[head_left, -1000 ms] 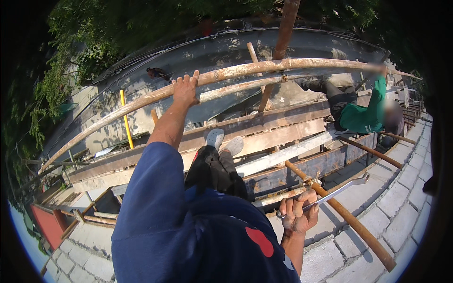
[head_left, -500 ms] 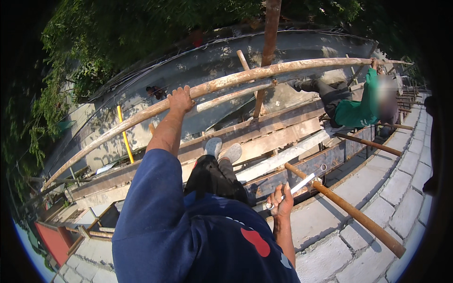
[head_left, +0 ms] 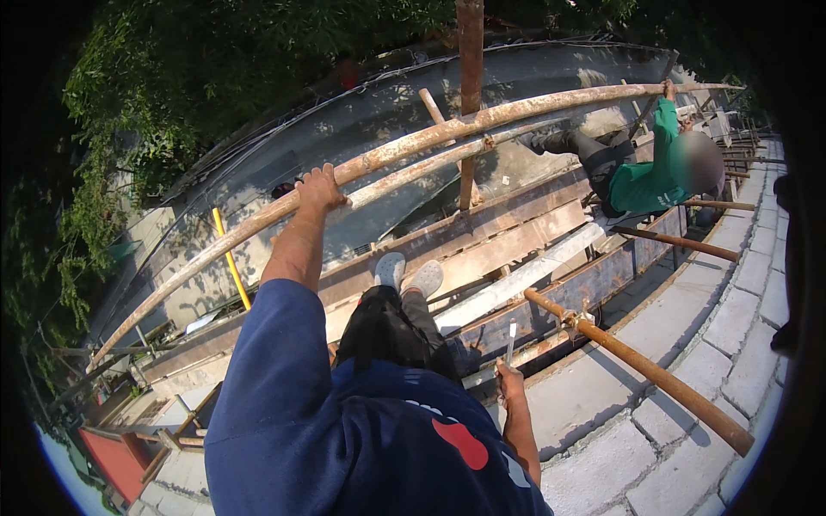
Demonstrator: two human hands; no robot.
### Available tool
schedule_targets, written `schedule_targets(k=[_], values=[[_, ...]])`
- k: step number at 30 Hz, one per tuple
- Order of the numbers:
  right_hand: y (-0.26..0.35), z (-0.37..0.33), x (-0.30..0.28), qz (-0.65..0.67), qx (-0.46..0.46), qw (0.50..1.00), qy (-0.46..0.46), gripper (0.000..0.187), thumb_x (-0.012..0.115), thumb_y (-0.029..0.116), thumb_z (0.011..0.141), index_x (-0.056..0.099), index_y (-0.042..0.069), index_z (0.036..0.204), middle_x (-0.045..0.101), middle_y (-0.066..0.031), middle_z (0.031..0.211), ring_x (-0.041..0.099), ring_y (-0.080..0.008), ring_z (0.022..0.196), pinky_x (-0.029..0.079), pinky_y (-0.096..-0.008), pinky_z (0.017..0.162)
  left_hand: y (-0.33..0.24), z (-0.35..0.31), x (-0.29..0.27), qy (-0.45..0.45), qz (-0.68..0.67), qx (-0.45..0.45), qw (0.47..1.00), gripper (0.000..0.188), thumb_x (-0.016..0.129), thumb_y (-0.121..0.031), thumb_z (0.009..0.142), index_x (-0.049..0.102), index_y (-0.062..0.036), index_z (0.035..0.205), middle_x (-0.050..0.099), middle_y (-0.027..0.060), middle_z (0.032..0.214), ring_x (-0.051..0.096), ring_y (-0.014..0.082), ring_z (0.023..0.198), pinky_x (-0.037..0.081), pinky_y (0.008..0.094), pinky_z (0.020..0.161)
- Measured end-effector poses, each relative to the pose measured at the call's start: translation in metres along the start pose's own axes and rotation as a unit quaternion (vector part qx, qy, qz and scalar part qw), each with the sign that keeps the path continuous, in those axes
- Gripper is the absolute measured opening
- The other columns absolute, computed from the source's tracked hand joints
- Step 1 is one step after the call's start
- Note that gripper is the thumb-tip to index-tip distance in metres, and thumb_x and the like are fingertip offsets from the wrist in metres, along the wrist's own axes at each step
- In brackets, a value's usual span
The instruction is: The person uses a wrench to tighten bolts on metal scaffolding poles while standing on a rooftop. They adjust and secure multiple joints, then move along the scaffolding to continue tightening connections.
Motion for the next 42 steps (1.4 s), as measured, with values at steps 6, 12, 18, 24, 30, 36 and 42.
schedule_targets(k=[6, 12, 18, 24, 30, 36, 42], values=[[-0.032, 0.018, 0.013, -0.205, -0.059, 0.976, 0.043, 0.034, 0.072, 0.035, 0.091, 0.063, 0.003, 0.08, 0.052, -0.0018, 0.056, 0.051, -0.0168, 0.047, 0.039, -0.035, 0.045, -0.001, 0.0, 0.001, 0.0, -0.004, -0.015, 1.0, 0.086, 0.091, -0.048, 0.064, 0.049, -0.0129, 0.13, 0.059, 0.0165, 0.129, 0.054, 0.0375, 0.126, 0.043, 0.0554, 0.101], [0.047, -0.028, 0.047, -0.21, -0.053, 0.976, 0.038, 0.034, 0.066, 0.035, 0.092, 0.066, 0.001, 0.09, 0.061, -0.0062, 0.065, 0.058, -0.0199, 0.058, 0.046, -0.0381, 0.056, -0.003, 0.0, 0.0, 0.002, -0.007, -0.019, 1.0, 0.09, 0.091, -0.048, 0.065, 0.048, -0.0131, 0.136, 0.057, 0.016, 0.134, 0.052, 0.0366, 0.129, 0.041, 0.0576, 0.105], [0.161, -0.097, 0.085, -0.264, -0.168, 0.948, 0.054, 0.043, 0.069, 0.039, 0.09, 0.063, -0.002, 0.102, 0.067, -0.0163, 0.082, 0.066, -0.0268, 0.079, 0.05, -0.0413, 0.073, -0.007, 0.0, -0.001, -0.002, -0.001, -0.015, 1.0, 0.092, 0.092, -0.047, 0.063, 0.048, -0.0122, 0.137, 0.057, 0.0163, 0.133, 0.054, 0.0374, 0.127, 0.043, 0.0558, 0.104], [0.283, -0.244, 0.135, -0.199, -0.451, 0.831, 0.259, 0.058, 0.07, 0.054, 0.089, 0.056, 0.0, 0.107, 0.064, -0.0151, 0.085, 0.063, -0.0236, 0.082, 0.049, -0.0368, 0.075, -0.006, 0.004, 0.002, -0.023, 0.022, -0.006, 0.999, 0.093, 0.092, -0.046, 0.061, 0.046, -0.0127, 0.134, 0.059, 0.0182, 0.131, 0.056, 0.0409, 0.124, 0.046, 0.0577, 0.099], [0.329, -0.378, 0.153, -0.095, -0.377, 0.682, 0.619, 0.064, 0.067, 0.058, 0.087, 0.055, 0.001, 0.115, 0.056, -0.0072, 0.091, 0.055, -0.016, 0.088, 0.044, -0.0341, 0.077, -0.007, 0.002, 0.002, -0.036, 0.01, 0.005, 0.999, 0.088, 0.092, -0.047, 0.061, 0.049, -0.0117, 0.128, 0.062, 0.0175, 0.124, 0.058, 0.0404, 0.12, 0.046, 0.0583, 0.097], [0.354, -0.456, 0.163, 0.085, -0.409, 0.532, 0.736, 0.037, 0.066, 0.036, 0.095, 0.067, 0.001, 0.106, 0.066, -0.0112, 0.08, 0.063, -0.0206, 0.074, 0.048, -0.0354, 0.065, -0.008, 0.001, 0.0, -0.037, 0.015, 0.008, 0.999, 0.09, 0.093, -0.047, 0.059, 0.047, -0.012, 0.129, 0.061, 0.0174, 0.126, 0.058, 0.0402, 0.12, 0.046, 0.0594, 0.097], [0.356, -0.47, 0.161, 0.141, -0.439, 0.485, 0.743, 0.035, 0.065, 0.032, 0.099, 0.072, -0.002, 0.106, 0.074, -0.0168, 0.094, 0.071, -0.0215, 0.084, 0.054, -0.035, 0.069, -0.006, 0.005, 0.004, -0.032, 0.013, 0.011, 0.999, 0.093, 0.094, -0.047, 0.058, 0.046, -0.0126, 0.13, 0.061, 0.0171, 0.126, 0.059, 0.0402, 0.12, 0.047, 0.0595, 0.096]])
Point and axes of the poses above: each hand's wrist, its own z-axis towards the middle knuckle, its own x-axis out of the palm, y = z × x, the point moved 5 cm from there along z, towards the middle knuckle
